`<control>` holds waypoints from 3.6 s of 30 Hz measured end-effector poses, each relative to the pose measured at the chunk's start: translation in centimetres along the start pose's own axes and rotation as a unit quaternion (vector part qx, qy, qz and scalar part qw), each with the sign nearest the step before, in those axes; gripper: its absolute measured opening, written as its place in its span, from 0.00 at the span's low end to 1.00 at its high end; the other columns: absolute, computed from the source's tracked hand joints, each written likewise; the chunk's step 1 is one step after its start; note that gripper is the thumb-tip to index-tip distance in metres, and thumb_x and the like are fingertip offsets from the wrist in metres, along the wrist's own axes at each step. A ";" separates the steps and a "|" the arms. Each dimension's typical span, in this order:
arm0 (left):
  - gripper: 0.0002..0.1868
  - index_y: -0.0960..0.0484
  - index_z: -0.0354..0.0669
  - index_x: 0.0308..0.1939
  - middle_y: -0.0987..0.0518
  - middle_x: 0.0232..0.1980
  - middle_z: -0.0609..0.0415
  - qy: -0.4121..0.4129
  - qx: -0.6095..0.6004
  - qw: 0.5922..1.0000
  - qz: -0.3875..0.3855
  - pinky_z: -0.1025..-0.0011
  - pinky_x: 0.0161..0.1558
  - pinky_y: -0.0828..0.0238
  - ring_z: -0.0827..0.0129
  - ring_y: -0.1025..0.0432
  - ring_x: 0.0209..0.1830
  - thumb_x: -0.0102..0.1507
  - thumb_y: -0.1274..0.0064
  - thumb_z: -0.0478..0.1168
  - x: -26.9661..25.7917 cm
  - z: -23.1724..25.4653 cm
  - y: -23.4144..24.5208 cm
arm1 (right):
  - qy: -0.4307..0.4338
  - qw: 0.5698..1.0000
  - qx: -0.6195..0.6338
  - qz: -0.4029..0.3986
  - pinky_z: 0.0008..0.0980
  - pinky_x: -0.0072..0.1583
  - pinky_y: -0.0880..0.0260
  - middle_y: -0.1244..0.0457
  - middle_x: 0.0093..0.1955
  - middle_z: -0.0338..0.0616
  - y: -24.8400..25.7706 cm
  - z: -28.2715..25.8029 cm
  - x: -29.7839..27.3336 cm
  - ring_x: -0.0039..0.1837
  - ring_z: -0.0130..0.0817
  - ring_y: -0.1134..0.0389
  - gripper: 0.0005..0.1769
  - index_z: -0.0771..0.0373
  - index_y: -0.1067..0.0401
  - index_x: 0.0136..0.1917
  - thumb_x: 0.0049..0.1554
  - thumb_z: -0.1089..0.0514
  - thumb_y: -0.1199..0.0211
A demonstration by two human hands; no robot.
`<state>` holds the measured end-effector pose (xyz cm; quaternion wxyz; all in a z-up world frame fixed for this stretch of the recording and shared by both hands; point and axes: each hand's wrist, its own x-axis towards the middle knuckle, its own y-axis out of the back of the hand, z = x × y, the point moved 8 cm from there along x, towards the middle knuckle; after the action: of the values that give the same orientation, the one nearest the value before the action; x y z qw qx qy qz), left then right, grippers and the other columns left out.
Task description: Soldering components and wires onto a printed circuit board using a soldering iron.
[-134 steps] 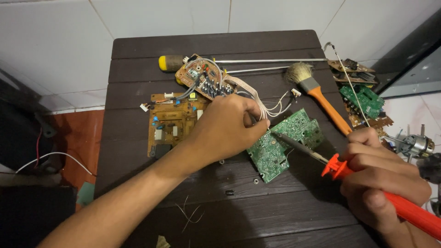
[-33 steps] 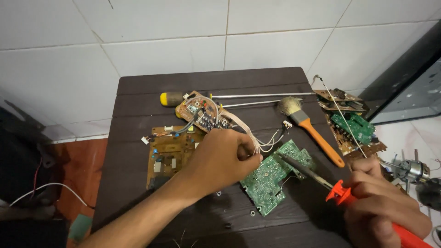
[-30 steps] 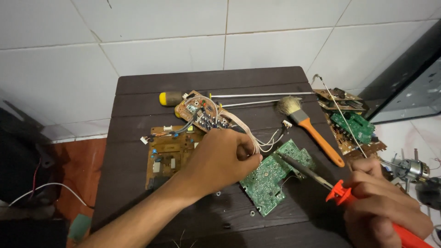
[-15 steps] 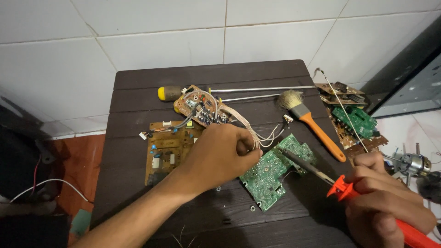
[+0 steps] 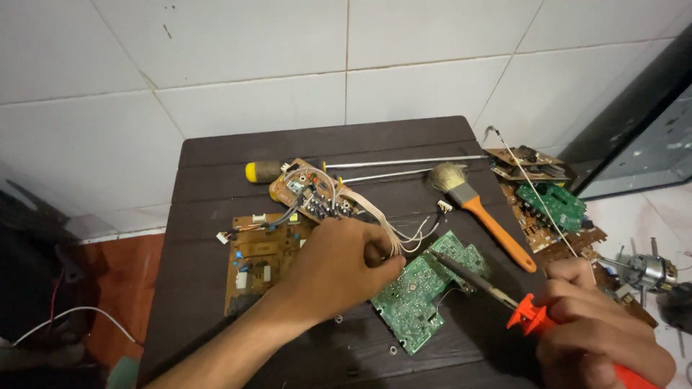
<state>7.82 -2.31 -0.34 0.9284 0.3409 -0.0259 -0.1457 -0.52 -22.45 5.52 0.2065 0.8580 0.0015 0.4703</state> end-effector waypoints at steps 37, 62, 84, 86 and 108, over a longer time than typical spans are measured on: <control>0.21 0.07 0.53 0.33 0.27 0.16 0.64 0.041 0.066 0.997 0.021 0.71 0.29 0.42 0.79 0.36 0.19 0.62 0.46 0.60 -0.9 0.7 0.8 | 0.129 0.987 0.064 0.072 0.39 0.43 0.50 0.49 0.21 0.41 1.2 0.0 -0.5 0.24 0.33 0.53 0.28 0.62 0.40 0.24 0.63 0.51 0.60; 0.06 0.14 0.55 0.43 0.15 0.40 0.61 -0.329 0.201 0.905 0.179 0.64 0.56 0.34 0.63 0.24 0.50 0.63 0.40 0.44 -1.7 2.8 0.2 | 0.173 0.975 0.090 0.111 0.37 0.43 0.45 0.48 0.21 0.35 2.6 2.7 -1.7 0.24 0.33 0.46 0.23 0.57 0.32 0.26 0.61 0.51 0.52; 0.09 0.12 0.57 0.39 0.14 0.44 0.63 -0.295 0.139 0.920 0.217 0.66 0.56 0.37 0.64 0.24 0.49 0.56 0.35 0.48 -1.7 3.3 0.0 | 0.162 0.976 0.075 0.121 0.39 0.44 0.44 0.49 0.20 0.37 2.6 2.4 -1.6 0.24 0.36 0.47 0.26 0.58 0.32 0.25 0.61 0.49 0.53; 0.09 0.12 0.57 0.38 0.14 0.43 0.64 -0.274 0.138 0.925 0.225 0.66 0.55 0.37 0.65 0.24 0.48 0.55 0.34 0.49 -1.7 3.1 -0.3 | 0.156 0.977 0.075 0.121 0.39 0.44 0.44 0.49 0.20 0.37 2.5 2.5 -1.9 0.24 0.35 0.47 0.26 0.58 0.32 0.25 0.62 0.49 0.53; 0.07 0.09 0.54 0.36 0.12 0.40 0.65 -0.184 0.159 0.947 0.209 0.59 0.54 0.43 0.70 0.25 0.42 0.61 0.39 0.48 -0.3 3.2 -0.7 | 0.110 0.988 0.050 0.099 0.39 0.47 0.49 0.49 0.22 0.40 2.1 0.6 -1.0 0.26 0.32 0.55 0.28 0.62 0.40 0.27 0.65 0.50 0.60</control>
<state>6.88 -4.73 1.67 0.8509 0.4383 -0.2896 -0.0023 -1.04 -24.81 5.19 0.1146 0.8065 -0.0370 0.5788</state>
